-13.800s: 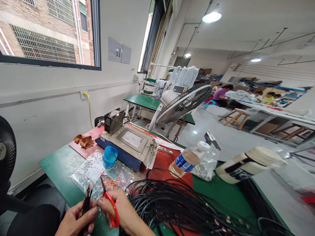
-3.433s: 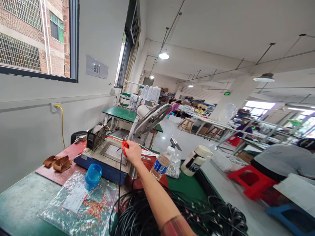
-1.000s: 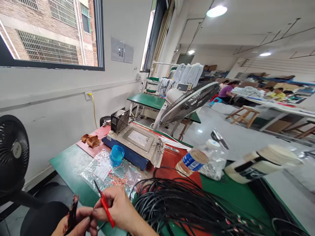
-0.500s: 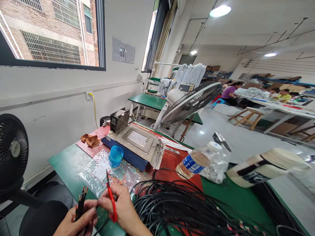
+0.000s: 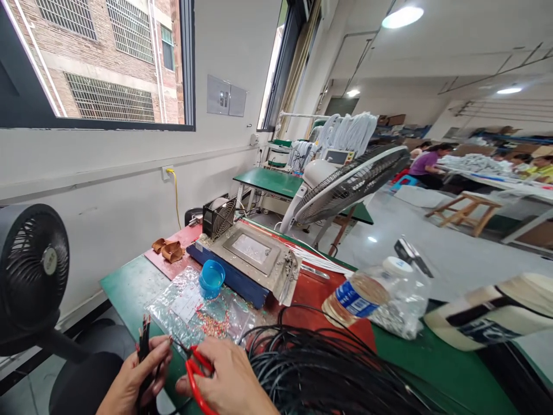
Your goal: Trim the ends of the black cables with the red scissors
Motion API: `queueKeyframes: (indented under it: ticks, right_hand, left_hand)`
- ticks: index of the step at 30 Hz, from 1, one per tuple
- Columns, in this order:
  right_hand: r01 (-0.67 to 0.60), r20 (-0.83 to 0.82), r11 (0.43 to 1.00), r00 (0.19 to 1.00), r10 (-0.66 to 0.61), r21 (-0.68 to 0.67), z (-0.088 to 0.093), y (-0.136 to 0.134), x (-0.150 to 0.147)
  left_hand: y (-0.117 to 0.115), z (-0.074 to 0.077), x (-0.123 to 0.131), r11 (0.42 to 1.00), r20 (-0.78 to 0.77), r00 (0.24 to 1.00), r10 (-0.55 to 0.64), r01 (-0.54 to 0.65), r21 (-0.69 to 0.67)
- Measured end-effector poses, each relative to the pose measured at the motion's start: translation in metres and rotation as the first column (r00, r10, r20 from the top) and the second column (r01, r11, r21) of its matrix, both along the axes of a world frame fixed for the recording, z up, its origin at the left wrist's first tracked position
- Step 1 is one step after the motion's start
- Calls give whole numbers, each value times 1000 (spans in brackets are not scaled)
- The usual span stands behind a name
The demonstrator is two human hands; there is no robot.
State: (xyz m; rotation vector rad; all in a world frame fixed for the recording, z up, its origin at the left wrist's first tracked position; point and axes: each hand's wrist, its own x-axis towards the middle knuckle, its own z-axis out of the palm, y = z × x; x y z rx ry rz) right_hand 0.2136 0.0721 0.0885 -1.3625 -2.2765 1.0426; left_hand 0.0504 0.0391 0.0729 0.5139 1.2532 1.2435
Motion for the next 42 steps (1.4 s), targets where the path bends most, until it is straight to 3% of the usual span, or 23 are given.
queueKeyframes:
  ticks: [4, 12, 19, 22, 26, 30, 35, 40, 42]
  right_hand:
    - [-12, 13, 1000, 1000, 12, 14, -3, 0, 1]
    - [19, 25, 999, 999, -19, 27, -7, 1, 2]
    - [109, -45, 994, 993, -109, -5, -18, 8, 2]
    - [145, -234, 979, 956, -177, -146, -19, 10, 2]
    - [34, -490, 882, 821, -292, -469, -18, 7, -1]
    - [-61, -586, 831, 738, -336, -553, -17, 3, -3]
    - [-84, -602, 856, 746, -285, -509, -20, -1, -4]
    - [65, -538, 966, 820, -195, -250, -17, -3, -4]
    - [28, -558, 944, 801, -217, -328, -15, -3, -5]
  left_hand:
    - [2, -1, 3, 999, -55, 998, -4, 6, 35]
    - [11, -30, 1, 997, -116, 993, -25, 34, 75]
    - [15, -27, 1, 998, -107, 994, -32, 38, 56]
    - [10, -22, 0, 994, -112, 989, -101, 104, 19]
    - [0, -15, 4, 988, -10, 988, -156, 156, 16]
    - [-6, -12, 11, 985, 16, 985, -170, 170, 18]
    - [-8, -17, 15, 991, -9, 993, -121, 121, 62]
    - [-10, -19, 16, 991, -45, 993, -112, 115, 64]
    - [-12, -17, 16, 992, -49, 993, -110, 113, 58]
